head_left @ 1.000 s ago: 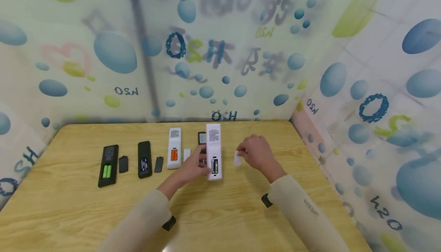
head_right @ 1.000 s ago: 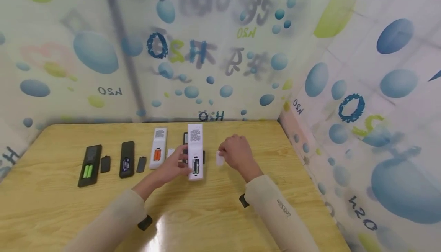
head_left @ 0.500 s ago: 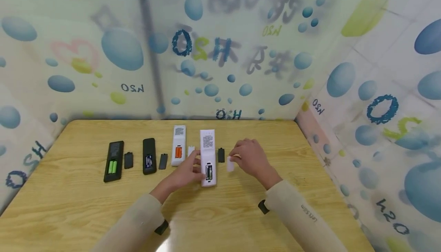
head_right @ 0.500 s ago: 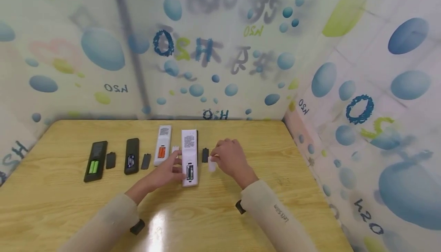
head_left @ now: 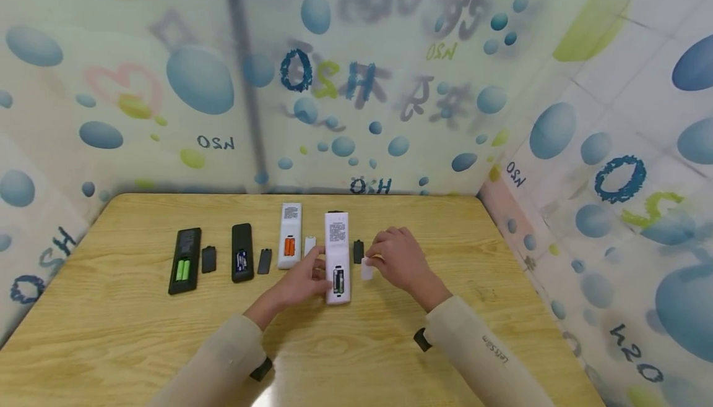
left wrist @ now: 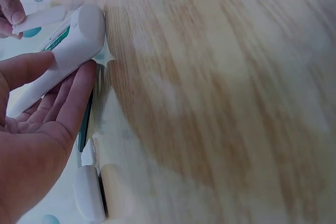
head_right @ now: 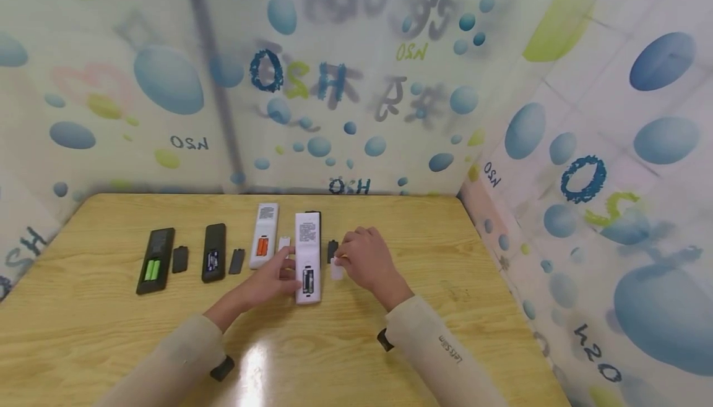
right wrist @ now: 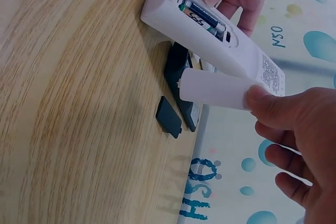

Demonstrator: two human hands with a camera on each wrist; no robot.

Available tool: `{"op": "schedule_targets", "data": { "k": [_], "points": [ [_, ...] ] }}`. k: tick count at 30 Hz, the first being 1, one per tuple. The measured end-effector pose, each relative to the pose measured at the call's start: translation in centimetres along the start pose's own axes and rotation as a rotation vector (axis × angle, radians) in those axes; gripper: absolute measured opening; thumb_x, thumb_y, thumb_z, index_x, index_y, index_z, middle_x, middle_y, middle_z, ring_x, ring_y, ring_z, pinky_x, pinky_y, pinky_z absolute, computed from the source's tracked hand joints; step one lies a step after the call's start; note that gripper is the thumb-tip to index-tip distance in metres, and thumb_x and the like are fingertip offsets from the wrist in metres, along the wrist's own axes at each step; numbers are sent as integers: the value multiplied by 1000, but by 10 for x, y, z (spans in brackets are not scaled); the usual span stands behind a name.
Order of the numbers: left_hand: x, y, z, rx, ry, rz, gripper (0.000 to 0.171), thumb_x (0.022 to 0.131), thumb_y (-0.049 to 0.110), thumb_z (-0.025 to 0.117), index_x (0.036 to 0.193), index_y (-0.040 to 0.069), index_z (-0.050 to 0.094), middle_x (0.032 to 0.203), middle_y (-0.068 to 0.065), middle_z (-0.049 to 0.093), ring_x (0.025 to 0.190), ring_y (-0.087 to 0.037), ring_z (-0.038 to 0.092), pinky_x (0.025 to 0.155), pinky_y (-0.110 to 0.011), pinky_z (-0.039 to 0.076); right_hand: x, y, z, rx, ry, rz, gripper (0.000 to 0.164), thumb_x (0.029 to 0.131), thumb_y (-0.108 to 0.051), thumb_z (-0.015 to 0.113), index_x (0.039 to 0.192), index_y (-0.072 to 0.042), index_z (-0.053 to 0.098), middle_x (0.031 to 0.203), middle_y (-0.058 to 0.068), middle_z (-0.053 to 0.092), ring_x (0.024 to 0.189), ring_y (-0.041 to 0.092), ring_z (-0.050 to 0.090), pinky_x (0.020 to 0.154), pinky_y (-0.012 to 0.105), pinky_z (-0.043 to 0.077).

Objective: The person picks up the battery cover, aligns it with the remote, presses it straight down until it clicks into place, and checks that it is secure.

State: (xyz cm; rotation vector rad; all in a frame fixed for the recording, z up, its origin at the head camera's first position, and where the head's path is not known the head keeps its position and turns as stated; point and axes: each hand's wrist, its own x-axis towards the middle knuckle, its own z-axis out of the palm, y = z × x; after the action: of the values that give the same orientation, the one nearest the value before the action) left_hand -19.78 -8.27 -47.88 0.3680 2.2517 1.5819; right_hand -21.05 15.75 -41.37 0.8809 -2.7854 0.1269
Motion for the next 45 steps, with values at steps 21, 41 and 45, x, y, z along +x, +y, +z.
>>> {"op": "schedule_targets", "data": {
  "k": [21,41,45],
  "points": [
    [1,-5,-4,32,-37,82,64,94,7,62,149,8,29,127,-22,61,109,-29,63,87,-39,54,15,-19,-3,99,-43,-64,14,86,-35,73,95,-26,79,90,-10,70,87,12,58,86,36,46],
    [2,-3,-2,34,-27,31,66,94,9,63,150,14,29,130,-16,61,113,-26,62,90,-40,54,29,-38,1,74,-131,-73,11,87,-34,74,94,-27,79,99,-10,72,91,11,59,86,34,46],
    [2,-2,-2,33,-25,30,65,94,9,62,150,15,30,129,-15,61,114,-26,62,90,-40,54,30,-39,5,52,-163,-70,13,87,-35,73,95,-27,79,98,-11,71,93,11,59,88,34,46]
  ]
}}
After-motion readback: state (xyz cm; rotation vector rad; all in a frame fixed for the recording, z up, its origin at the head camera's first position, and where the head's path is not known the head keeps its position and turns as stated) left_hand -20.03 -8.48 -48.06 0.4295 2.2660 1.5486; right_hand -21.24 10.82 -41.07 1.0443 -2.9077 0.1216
